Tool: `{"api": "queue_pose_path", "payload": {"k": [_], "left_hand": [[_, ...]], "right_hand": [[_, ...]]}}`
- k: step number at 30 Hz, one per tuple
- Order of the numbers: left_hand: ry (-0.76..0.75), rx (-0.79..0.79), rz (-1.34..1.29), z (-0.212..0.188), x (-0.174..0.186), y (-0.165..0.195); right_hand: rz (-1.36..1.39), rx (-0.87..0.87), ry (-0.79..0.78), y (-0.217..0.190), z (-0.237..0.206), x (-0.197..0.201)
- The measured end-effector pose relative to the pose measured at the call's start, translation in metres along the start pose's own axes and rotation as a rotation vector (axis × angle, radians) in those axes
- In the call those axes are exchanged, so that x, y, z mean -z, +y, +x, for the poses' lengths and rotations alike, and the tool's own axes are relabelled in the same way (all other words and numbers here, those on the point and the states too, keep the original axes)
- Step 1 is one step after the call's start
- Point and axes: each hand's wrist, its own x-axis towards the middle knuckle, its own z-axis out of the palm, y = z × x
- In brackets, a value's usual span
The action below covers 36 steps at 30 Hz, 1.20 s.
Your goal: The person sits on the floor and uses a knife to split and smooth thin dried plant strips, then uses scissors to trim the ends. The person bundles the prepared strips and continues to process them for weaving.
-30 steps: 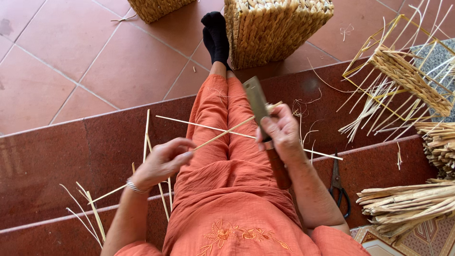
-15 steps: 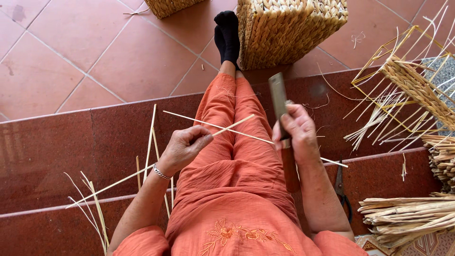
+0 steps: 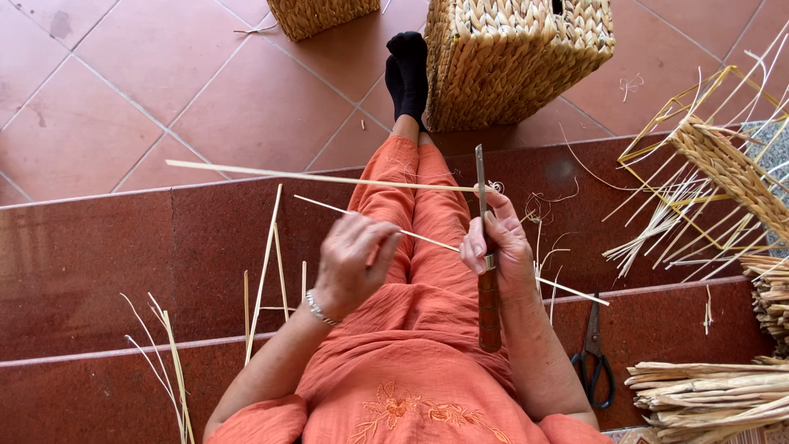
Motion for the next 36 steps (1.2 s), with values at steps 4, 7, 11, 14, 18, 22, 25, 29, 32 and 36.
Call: {"api": "queue_pose_path", "payload": {"k": [4,7,11,14,18,22,25,29,32,36], "left_hand": [[-0.091,0.516,-0.835,0.003,-0.04,-0.008],[0.127,0.66,-1.275,0.007,-0.052,-0.008],[0.237,0.602,-1.269,0.015,-0.047,-0.011],[0.135,0.354,-1.126,0.02,-0.035,-0.021],[-0.171,0.424,-0.608,0.016,-0.032,-0.019],[-0.195,0.149,-0.562,0.012,-0.033,-0.009],[-0.249,0.149,-0.503,0.01,-0.028,-0.001],[-0.365,0.275,-0.439,0.011,-0.023,0.005],[-0.203,0.097,-0.38,0.011,-0.018,0.007],[-0.226,0.087,-0.353,0.008,-0.009,0.008]], "right_hand": [[0.049,0.005,-0.01,0.016,0.0,0.0],[-0.066,-0.01,0.077,0.029,-0.006,-0.002],[-0.1,-0.031,0.17,0.027,-0.006,0.003],[-0.098,0.06,0.259,0.009,-0.005,0.004],[-0.357,0.066,0.136,-0.013,-0.008,-0.009],[-0.577,-0.105,0.111,-0.018,-0.009,-0.029],[-0.537,-0.214,0.122,-0.01,-0.005,-0.038],[-0.582,-0.271,0.178,0.003,-0.004,-0.039],[-0.572,-0.282,0.183,0.006,-0.005,-0.036],[-0.569,-0.258,0.205,0.002,-0.008,-0.03]]}}
